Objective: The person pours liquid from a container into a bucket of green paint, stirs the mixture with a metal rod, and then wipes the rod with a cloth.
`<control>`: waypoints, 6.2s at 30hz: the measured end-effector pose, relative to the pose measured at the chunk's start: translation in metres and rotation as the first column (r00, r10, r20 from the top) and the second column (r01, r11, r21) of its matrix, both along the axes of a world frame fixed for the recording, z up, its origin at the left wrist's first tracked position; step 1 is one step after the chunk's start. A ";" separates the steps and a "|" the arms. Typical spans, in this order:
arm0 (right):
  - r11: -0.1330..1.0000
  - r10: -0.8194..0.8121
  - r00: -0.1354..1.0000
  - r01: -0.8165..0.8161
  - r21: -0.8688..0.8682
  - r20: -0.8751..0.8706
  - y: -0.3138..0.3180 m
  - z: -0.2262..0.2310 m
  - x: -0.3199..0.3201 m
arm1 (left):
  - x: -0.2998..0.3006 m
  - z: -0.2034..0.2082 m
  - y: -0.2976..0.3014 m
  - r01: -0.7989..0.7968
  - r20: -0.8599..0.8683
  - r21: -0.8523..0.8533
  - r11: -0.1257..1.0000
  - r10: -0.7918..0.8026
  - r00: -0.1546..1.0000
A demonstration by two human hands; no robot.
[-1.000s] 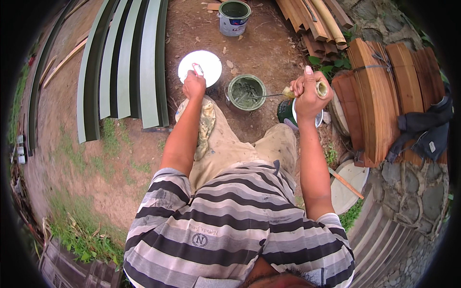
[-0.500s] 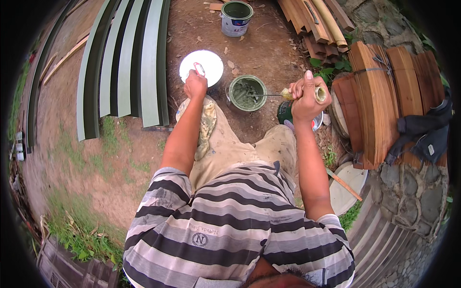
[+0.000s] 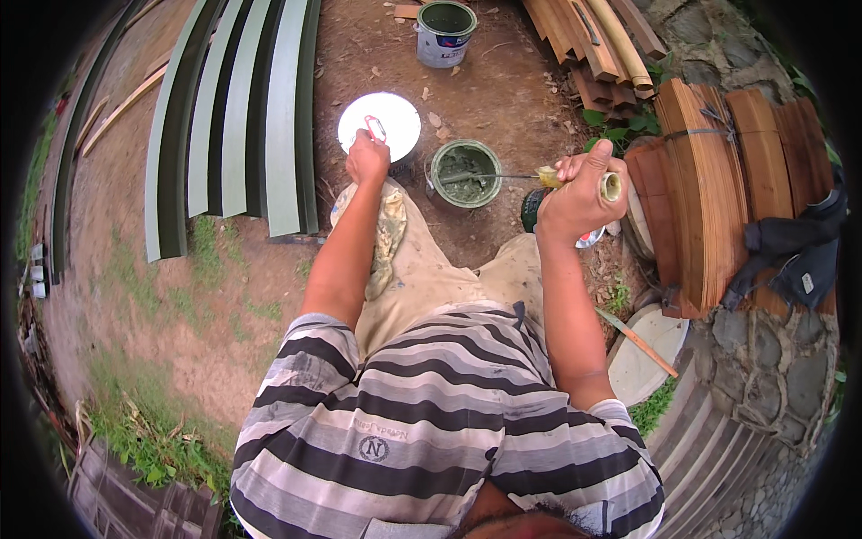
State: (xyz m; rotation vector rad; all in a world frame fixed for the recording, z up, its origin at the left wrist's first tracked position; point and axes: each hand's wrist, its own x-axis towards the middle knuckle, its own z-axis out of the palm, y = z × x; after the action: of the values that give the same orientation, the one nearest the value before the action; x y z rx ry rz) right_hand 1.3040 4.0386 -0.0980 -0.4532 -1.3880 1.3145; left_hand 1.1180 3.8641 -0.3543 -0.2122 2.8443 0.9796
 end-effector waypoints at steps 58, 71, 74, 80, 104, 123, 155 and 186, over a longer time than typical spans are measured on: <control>0.973 0.127 0.984 -0.149 0.177 0.126 -0.002 -0.003 -0.003 | 0.000 -0.001 -0.002 0.006 0.011 -0.022 1.000 -0.006 1.000; 0.625 0.686 0.591 -0.777 0.072 0.424 0.017 0.018 0.011 | 0.001 0.004 0.001 -0.003 -0.003 -0.050 0.999 0.002 1.000; 0.580 0.745 0.560 -0.812 0.064 0.363 0.034 0.026 0.019 | 0.002 0.004 0.002 0.011 -0.006 -0.051 0.999 -0.011 1.000; 0.690 0.715 0.687 -0.723 0.029 0.125 0.034 0.051 0.022 | 0.000 0.003 -0.001 0.001 0.003 -0.030 1.000 -0.001 1.000; 0.764 0.615 0.762 -0.639 0.083 0.203 0.028 0.002 0.029 | -0.001 0.005 0.002 0.017 -0.005 -0.056 0.998 -0.017 1.000; 0.814 0.535 0.807 -0.571 0.101 0.251 0.009 0.019 0.045 | 0.000 0.004 0.000 0.006 0.006 -0.036 0.999 -0.006 1.000; 0.801 0.578 0.795 -0.596 0.059 0.185 0.021 0.009 0.043 | 0.001 0.003 0.001 0.008 0.023 -0.026 1.000 -0.008 1.000; 0.735 0.672 0.739 -0.673 0.084 0.034 0.032 0.002 0.045 | -0.002 0.001 -0.002 0.017 0.010 -0.019 1.000 -0.017 1.000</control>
State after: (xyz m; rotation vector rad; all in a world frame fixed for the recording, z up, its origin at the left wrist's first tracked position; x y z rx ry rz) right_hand 1.3491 4.0708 -0.0956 0.1527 -1.6843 1.8149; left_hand 1.1157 3.8623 -0.3538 -0.1939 2.8421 0.9463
